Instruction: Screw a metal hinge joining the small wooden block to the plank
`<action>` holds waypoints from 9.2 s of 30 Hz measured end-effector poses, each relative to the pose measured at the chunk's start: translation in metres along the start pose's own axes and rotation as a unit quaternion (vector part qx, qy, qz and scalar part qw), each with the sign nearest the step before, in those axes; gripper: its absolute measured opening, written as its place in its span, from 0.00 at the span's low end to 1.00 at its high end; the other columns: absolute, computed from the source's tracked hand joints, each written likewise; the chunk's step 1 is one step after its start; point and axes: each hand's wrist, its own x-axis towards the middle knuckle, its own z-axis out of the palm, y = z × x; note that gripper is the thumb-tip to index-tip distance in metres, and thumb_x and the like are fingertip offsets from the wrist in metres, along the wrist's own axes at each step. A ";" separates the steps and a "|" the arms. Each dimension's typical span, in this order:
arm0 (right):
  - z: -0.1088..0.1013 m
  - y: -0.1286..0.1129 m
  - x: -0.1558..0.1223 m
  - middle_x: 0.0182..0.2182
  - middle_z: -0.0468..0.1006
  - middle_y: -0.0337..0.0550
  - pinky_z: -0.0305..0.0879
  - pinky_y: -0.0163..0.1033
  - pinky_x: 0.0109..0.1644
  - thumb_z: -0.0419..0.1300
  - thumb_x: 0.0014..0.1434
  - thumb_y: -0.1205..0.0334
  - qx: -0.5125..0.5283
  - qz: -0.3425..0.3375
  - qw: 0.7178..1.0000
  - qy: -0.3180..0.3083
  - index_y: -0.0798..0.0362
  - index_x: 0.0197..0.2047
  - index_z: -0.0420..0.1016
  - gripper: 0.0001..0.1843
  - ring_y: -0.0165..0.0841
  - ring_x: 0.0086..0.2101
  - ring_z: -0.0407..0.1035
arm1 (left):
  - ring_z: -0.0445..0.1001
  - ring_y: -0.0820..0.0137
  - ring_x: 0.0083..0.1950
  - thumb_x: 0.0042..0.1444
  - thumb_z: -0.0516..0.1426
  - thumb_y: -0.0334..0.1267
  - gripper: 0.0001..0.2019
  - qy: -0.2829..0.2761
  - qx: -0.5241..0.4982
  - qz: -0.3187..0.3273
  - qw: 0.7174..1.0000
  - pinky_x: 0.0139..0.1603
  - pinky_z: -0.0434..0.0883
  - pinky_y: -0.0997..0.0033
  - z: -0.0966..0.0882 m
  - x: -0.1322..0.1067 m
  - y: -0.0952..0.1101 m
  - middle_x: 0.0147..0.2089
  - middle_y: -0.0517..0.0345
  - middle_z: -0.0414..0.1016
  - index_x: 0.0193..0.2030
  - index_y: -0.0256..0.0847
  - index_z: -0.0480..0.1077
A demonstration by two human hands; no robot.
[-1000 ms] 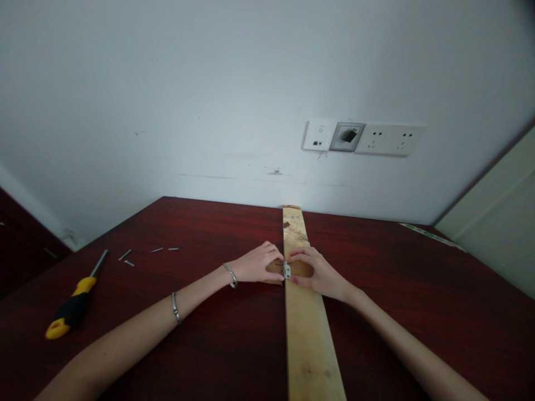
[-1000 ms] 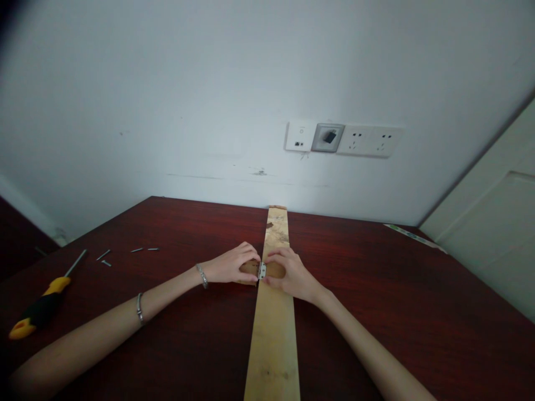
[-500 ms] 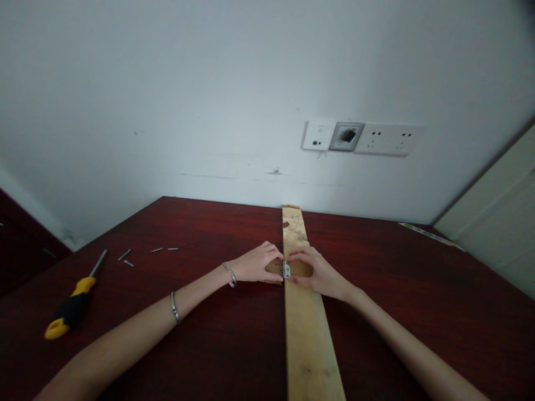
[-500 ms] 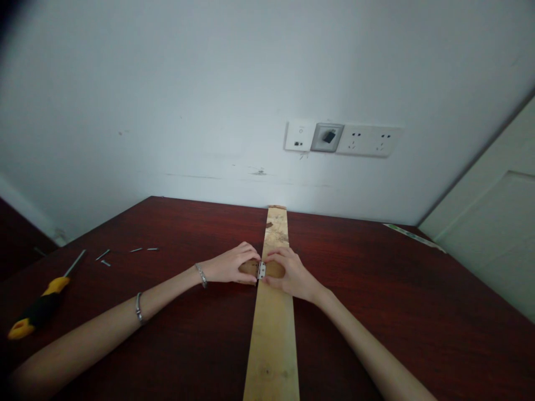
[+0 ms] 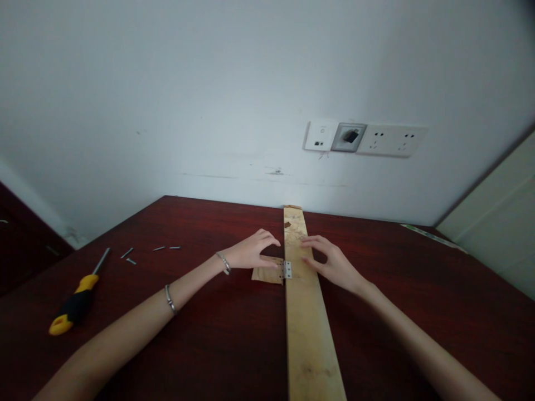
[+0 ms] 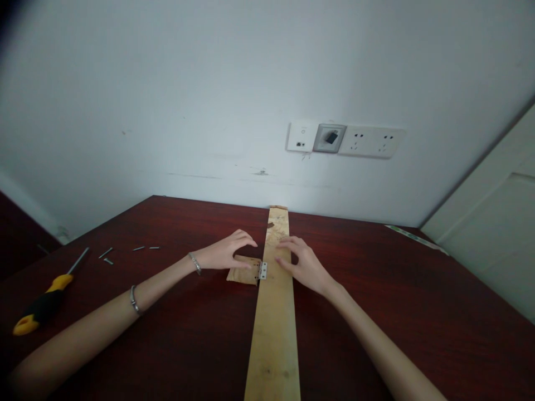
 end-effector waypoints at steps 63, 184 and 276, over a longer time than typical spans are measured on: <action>-0.003 -0.026 0.000 0.44 0.78 0.47 0.71 0.52 0.52 0.55 0.60 0.52 -0.038 -0.080 0.995 -0.039 0.46 0.39 0.79 0.13 0.42 0.46 0.73 | 0.69 0.71 0.30 0.43 0.55 0.32 0.04 -0.079 0.176 -0.366 0.911 0.32 0.63 0.75 -0.113 -0.215 -0.136 0.29 0.58 0.74 0.26 0.39 0.71; 0.049 0.001 0.000 0.32 0.81 0.42 0.68 0.42 0.42 0.61 0.54 0.59 0.081 0.073 0.993 0.050 0.51 0.31 0.78 0.06 0.36 0.34 0.74 | 0.75 0.74 0.27 0.57 0.59 0.44 0.15 0.311 -0.499 -0.261 0.766 0.22 0.70 0.79 0.005 0.004 -0.031 0.33 0.51 0.75 0.40 0.31 0.73; 0.050 0.001 -0.010 0.31 0.80 0.45 0.68 0.44 0.42 0.58 0.55 0.51 0.132 0.096 0.977 0.140 0.52 0.28 0.78 0.14 0.41 0.35 0.73 | 0.71 0.70 0.33 0.46 0.56 0.31 0.03 -0.025 0.197 -0.260 0.945 0.39 0.64 0.74 -0.092 -0.142 -0.097 0.29 0.57 0.75 0.25 0.38 0.70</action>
